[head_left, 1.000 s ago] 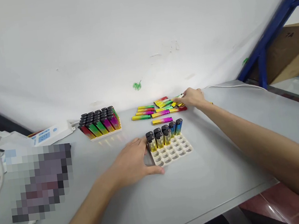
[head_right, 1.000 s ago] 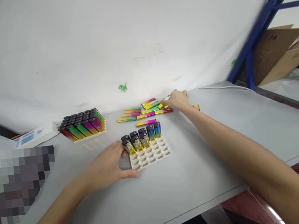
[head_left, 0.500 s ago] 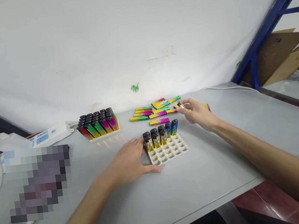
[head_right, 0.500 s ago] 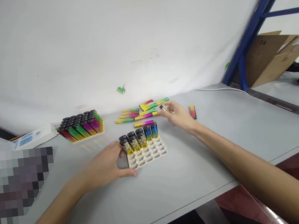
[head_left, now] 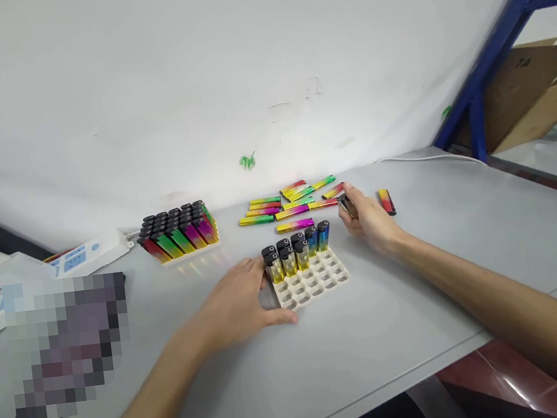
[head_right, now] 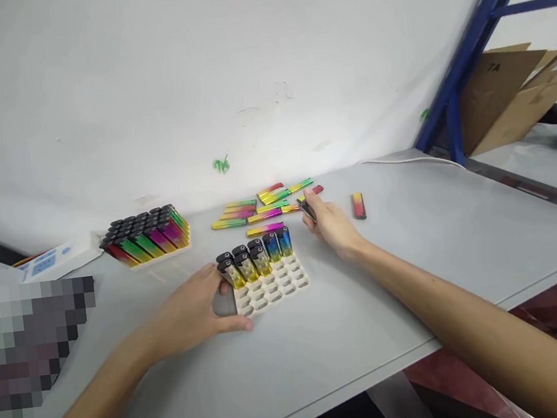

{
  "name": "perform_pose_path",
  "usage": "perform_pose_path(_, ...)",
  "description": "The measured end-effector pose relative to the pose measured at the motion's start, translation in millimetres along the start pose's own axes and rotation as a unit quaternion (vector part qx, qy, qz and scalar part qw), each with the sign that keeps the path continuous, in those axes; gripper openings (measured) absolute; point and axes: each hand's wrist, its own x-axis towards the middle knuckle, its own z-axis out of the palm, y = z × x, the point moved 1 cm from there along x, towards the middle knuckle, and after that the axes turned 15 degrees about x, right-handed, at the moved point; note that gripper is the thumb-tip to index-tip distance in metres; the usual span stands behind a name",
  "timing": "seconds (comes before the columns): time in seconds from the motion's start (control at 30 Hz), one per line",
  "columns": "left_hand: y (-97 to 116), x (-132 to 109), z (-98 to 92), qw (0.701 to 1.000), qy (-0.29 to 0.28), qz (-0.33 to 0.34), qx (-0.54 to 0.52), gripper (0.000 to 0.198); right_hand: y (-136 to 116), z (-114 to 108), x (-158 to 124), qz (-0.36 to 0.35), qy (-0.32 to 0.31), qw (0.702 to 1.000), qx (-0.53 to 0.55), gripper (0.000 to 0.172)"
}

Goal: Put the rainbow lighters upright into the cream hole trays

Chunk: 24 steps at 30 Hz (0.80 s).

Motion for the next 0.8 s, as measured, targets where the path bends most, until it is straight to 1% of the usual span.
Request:
perform_pose_path(0.07,-0.4,0.1,0.1,1.0,-0.004,0.002,0.0,0.057,-1.6,3.5,-1.7,0.024,0.009,0.999,0.034,0.063)
perform_pose_path(0.2,0.0,0.4,-0.6,1.0,-0.014,0.0,0.004,0.058,-5.2,11.9,-5.8,0.065,0.024,0.994,0.086,0.057)
perform_pose_path(0.4,2.3,0.3,-2.3,1.0,-0.017,0.0,-0.005,0.056,-2.1,14.9,-6.7,0.08,0.022,0.992,0.091,0.054)
perform_pose_path(0.63,1.8,0.1,-1.8,1.0,-0.018,-0.001,-0.009,0.058,1.4,11.6,-5.4,0.091,0.011,0.99,0.104,0.065)
perform_pose_path(0.8,1.0,1.0,-0.4,1.0,-0.014,0.0,-0.01,0.059,0.4,11.5,-4.7,0.083,0.022,0.992,0.095,0.058)
